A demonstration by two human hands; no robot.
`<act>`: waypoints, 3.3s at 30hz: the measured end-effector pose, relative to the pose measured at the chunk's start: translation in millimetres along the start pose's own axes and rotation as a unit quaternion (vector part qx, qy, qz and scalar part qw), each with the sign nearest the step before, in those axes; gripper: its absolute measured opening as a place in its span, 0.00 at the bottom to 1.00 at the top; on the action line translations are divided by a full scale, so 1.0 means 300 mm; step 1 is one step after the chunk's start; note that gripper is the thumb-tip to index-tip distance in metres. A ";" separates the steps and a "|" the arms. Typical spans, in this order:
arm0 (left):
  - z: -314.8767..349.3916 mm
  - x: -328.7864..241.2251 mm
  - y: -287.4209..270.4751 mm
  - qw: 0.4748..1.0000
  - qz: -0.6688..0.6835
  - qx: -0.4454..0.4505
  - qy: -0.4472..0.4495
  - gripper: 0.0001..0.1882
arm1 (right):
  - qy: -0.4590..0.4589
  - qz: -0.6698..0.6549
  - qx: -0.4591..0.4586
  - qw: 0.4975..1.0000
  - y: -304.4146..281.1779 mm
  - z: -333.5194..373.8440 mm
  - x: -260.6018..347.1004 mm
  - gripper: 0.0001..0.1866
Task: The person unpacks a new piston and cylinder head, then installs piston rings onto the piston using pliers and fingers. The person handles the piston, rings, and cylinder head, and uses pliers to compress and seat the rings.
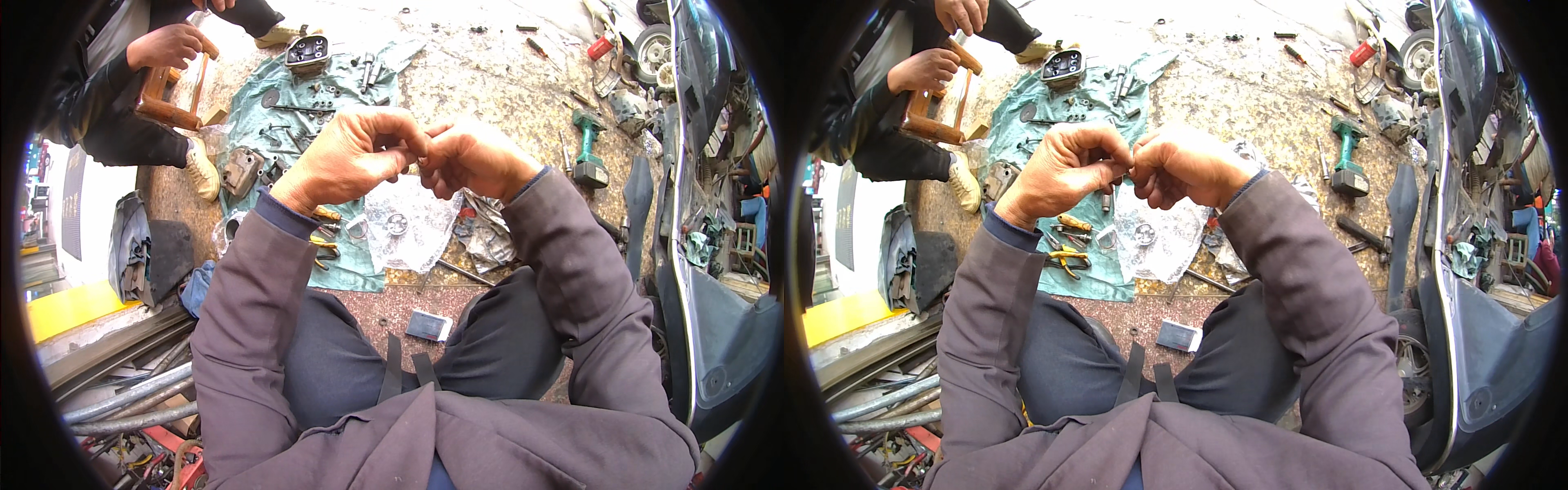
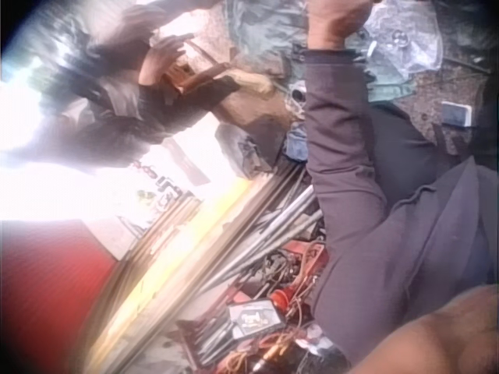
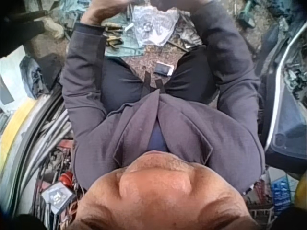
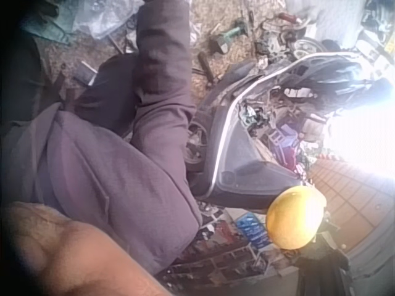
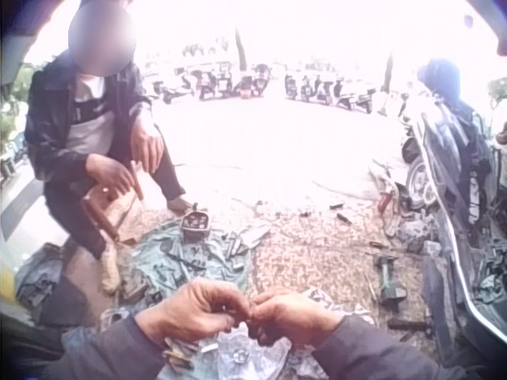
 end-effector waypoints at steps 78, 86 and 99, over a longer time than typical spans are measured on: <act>0.468 0.780 0.110 0.916 0.270 -0.076 -0.286 0.35 | 0.136 0.594 0.014 0.792 -0.128 -0.207 -0.432 0.15; 0.469 0.733 0.143 0.897 0.398 0.063 -0.183 0.35 | -0.032 0.549 0.109 0.828 0.115 -0.337 -0.460 0.07; 0.727 0.827 0.129 0.883 0.313 -0.254 -0.241 0.06 | 0.081 0.512 0.071 0.852 0.177 -0.601 -0.541 0.14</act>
Point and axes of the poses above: each hand's wrist, its own z-axis away from the middle knuckle, its own y-axis out of the palm, x = y × z, the point moved 1 cm from there along -z, towards the middle knuckle, and after that the axes turned 11 degrees about x, right-handed, at the moved point
